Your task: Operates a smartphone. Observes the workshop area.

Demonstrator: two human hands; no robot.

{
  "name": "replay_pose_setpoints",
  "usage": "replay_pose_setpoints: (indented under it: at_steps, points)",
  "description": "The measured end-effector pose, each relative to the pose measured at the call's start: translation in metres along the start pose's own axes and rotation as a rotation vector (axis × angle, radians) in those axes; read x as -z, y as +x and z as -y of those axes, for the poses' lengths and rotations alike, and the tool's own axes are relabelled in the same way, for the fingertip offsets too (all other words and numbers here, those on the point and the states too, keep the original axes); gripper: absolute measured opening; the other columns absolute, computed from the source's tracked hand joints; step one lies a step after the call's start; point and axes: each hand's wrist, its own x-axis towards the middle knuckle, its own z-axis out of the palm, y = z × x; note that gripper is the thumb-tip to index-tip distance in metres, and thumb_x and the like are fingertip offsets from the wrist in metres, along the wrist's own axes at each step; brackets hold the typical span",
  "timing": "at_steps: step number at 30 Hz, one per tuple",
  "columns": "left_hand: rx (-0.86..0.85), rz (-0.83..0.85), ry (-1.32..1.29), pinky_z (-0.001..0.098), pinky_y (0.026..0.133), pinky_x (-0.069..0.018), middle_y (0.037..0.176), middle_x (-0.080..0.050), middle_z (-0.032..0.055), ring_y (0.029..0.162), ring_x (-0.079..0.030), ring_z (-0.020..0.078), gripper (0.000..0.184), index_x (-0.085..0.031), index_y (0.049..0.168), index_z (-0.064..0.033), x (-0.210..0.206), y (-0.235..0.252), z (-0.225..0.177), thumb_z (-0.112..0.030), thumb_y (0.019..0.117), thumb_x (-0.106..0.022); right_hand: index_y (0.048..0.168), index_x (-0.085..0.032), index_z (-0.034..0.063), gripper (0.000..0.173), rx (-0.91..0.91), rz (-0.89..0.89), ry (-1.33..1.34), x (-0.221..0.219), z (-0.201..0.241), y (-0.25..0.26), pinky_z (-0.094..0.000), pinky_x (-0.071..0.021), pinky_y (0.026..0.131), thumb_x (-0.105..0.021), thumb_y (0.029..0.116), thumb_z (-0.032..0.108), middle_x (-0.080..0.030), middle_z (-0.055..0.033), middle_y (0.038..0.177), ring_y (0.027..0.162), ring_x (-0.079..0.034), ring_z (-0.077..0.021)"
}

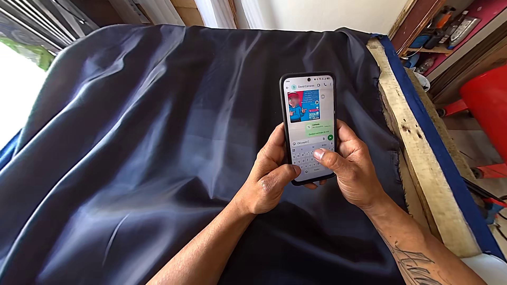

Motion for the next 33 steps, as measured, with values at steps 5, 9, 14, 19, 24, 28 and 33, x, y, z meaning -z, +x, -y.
replay_pose_setpoints:
  at_steps: [5,9,14,19,24,28,33]
  points:
    - [-0.013,0.000,0.005,0.0393,0.066,-0.0656,0.123,-0.063,0.0150,0.100,-0.072,0.0248,0.062,-0.032,0.150,-0.0100,-0.0004,0.0012,0.0002,0.010,0.0908,-0.034,0.147,-0.044,0.0109,0.058,-0.009,0.027,0.014,0.0024,0.0007,-0.0003,-0.0304,-0.0609,0.053,-0.058,0.0905,0.002,-0.068,-0.0146,0.112,0.080,-0.072,-0.0195]
    - [-0.023,-0.022,-0.003,0.0377,0.066,-0.0656,0.124,-0.064,0.0132,0.102,-0.072,0.0223,0.060,-0.035,0.148,-0.0102,0.0017,0.0012,-0.0015,0.011,0.0913,-0.032,0.153,-0.035,0.0103,0.083,-0.014,0.107,0.031,0.0049,0.0048,0.0009,-0.0360,-0.0653,0.069,-0.063,0.0775,-0.010,-0.066,-0.0154,0.121,0.094,-0.073,-0.0235]
    - [-0.020,0.005,-0.021,0.0381,0.068,-0.0654,0.126,-0.062,0.0130,0.103,-0.071,0.0221,0.062,-0.033,0.149,-0.0109,0.0028,0.0002,-0.0027,0.007,0.0902,-0.034,0.153,-0.034,0.0096,0.083,-0.010,0.086,0.046,0.0017,0.0046,0.0001,-0.0358,-0.0649,0.066,-0.059,0.0778,-0.013,-0.065,-0.0164,0.121,0.092,-0.073,-0.0238]
    - [-0.008,0.009,0.006,0.0363,0.072,-0.0649,0.126,-0.062,0.0113,0.104,-0.070,0.0196,0.063,-0.032,0.151,-0.0104,0.0006,0.0000,-0.0019,0.007,0.0905,-0.035,0.149,-0.040,0.0114,0.076,0.008,0.031,0.000,-0.0020,0.0031,-0.0008,-0.0341,-0.0650,0.065,-0.069,0.0817,-0.010,-0.067,-0.0146,0.118,0.090,-0.073,-0.0226]
    - [-0.024,-0.028,0.054,0.0363,0.067,-0.0656,0.122,-0.064,0.0125,0.101,-0.072,0.0210,0.060,-0.035,0.146,-0.0091,-0.0019,0.0010,-0.0016,0.012,0.0907,-0.035,0.149,-0.039,0.0107,0.074,0.023,0.061,0.019,-0.0001,0.0020,-0.0009,-0.0336,-0.0647,0.067,-0.066,0.0822,-0.005,-0.066,-0.0140,0.118,0.092,-0.073,-0.0214]
    - [-0.013,-0.081,0.073,0.0375,0.062,-0.0656,0.118,-0.066,0.0140,0.094,-0.074,0.0231,0.059,-0.035,0.146,-0.0095,-0.0047,0.0003,-0.0018,0.012,0.0917,-0.038,0.151,-0.038,0.0104,0.075,0.006,0.071,0.032,-0.0001,0.0026,-0.0014,-0.0333,-0.0641,0.063,-0.063,0.0820,-0.006,-0.066,-0.0150,0.117,0.088,-0.073,-0.0216]
    - [-0.020,-0.045,0.033,0.0389,0.060,-0.0655,0.121,-0.065,0.0151,0.094,-0.074,0.0254,0.060,-0.034,0.147,-0.0107,-0.0018,0.0003,-0.0008,0.009,0.0914,-0.040,0.152,-0.039,0.0105,0.068,0.008,0.067,0.012,0.0010,0.0024,-0.0013,-0.0305,-0.0616,0.056,-0.053,0.0870,-0.003,-0.067,-0.0139,0.117,0.083,-0.072,-0.0191]
